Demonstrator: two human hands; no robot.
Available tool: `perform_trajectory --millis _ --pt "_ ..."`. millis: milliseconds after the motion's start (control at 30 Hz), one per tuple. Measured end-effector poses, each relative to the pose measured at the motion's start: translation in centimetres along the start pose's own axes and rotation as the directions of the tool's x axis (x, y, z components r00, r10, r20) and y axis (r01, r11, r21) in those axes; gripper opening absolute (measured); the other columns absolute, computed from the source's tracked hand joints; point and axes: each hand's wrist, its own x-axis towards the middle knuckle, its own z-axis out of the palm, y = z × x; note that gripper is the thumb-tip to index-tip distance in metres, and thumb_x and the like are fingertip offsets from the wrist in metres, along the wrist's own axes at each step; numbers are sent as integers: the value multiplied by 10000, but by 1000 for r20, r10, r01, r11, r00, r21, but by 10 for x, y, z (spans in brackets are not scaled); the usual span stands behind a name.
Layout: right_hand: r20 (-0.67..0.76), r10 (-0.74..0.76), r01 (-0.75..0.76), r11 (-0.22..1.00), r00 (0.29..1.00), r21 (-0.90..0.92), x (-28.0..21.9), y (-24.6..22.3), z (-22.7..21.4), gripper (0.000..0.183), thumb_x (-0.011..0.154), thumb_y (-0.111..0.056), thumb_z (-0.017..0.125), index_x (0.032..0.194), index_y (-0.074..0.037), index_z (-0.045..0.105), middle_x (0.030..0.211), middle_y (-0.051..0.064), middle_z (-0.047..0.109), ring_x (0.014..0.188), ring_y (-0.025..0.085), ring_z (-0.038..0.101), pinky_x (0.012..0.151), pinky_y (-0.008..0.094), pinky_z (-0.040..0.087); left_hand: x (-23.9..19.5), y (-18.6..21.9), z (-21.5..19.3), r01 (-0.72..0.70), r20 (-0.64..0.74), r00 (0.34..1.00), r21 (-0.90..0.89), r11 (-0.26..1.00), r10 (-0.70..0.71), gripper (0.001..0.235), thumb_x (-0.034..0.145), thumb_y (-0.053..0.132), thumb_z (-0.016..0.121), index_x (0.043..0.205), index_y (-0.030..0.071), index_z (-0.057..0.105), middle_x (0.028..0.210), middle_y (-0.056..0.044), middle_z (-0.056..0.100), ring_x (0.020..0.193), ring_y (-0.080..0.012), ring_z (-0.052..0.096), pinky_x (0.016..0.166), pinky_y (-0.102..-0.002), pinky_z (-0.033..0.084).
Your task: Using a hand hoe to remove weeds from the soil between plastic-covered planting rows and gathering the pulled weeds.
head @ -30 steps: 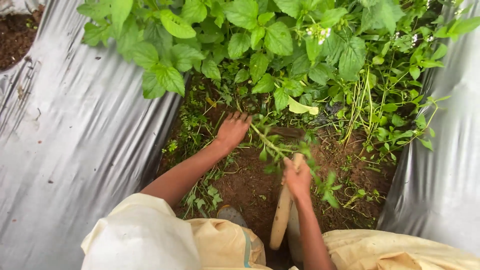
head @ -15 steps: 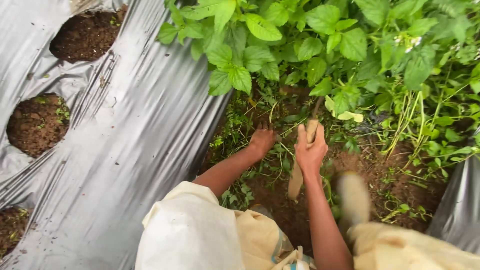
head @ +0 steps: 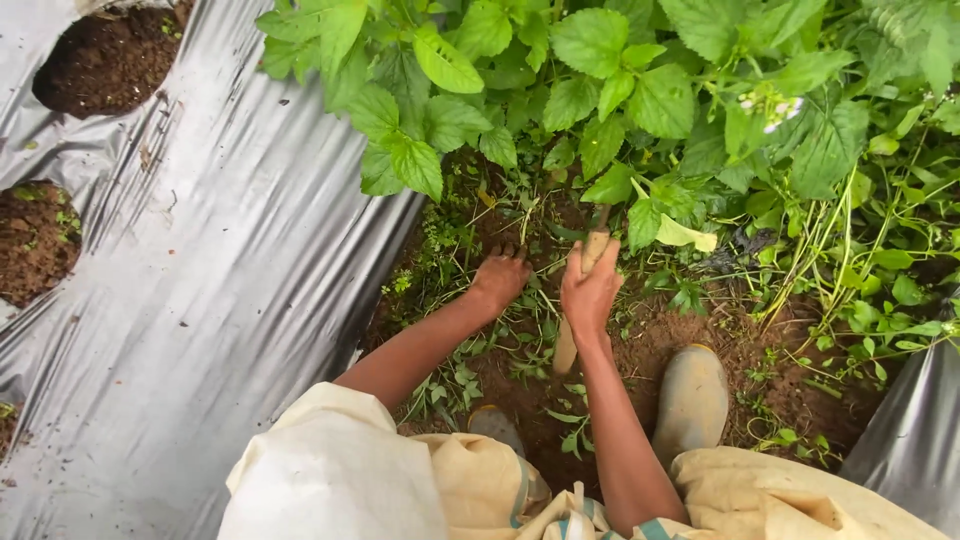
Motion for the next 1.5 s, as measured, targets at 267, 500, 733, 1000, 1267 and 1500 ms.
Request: perform_trajectory --millis 267,500,733,1000,1267,1500 --pt "-18 5 -3 994 1000 107 15 28 -8 153 1039 -150 623 1055 2 613 667 221 667 494 228 582 492 392 426 -6 4 -16 1 -18 1000 116 993 1 412 1029 64 579 1421 172 652 1539 -100 577 1402 -357 535 1124 -503 480" --pt "98 59 -65 996 993 62 15 45 8 147 997 -165 625 1048 -31 590 712 221 687 570 305 662 515 431 481 -19 7 -34 1 -9 1000 145 989 1 444 1007 83 586 1425 218 655 1524 -74 600 1413 -366 519 1131 -521 451" --pt "-49 -66 72 989 997 132 6 48 9 151 982 -26 589 1115 43 604 787 265 666 658 336 667 599 461 502 -15 10 -8 19 -140 990 -49 999 -26 242 906 5 645 1001 129 829 1030 -101 814 892 -308 795 715 -429 649" --pt "-134 -113 140 967 985 213 20 26 -6 211 1039 -42 585 1232 43 589 716 229 683 540 242 639 508 396 498 9 -9 57 -44 -212 977 -64 997 30 501 936 -44 597 1400 136 655 1258 -129 746 871 -355 792 669 -458 661" --pt "140 58 -60 998 988 6 11 0 -8 127 998 -115 623 1038 5 607 724 225 701 592 308 676 554 439 517 28 -17 67 -97 -230 968 24 995 99 172 925 69 625 867 136 773 821 -65 782 683 -270 770 613 -385 609" --pt "297 128 -137 990 946 12 6 36 6 213 1021 -32 564 1210 51 512 840 254 691 604 265 626 521 360 530 44 -26 73 -126 -185 976 -36 991 117 290 982 118 557 725 200 664 652 -24 707 559 -212 684 578 -337 557"
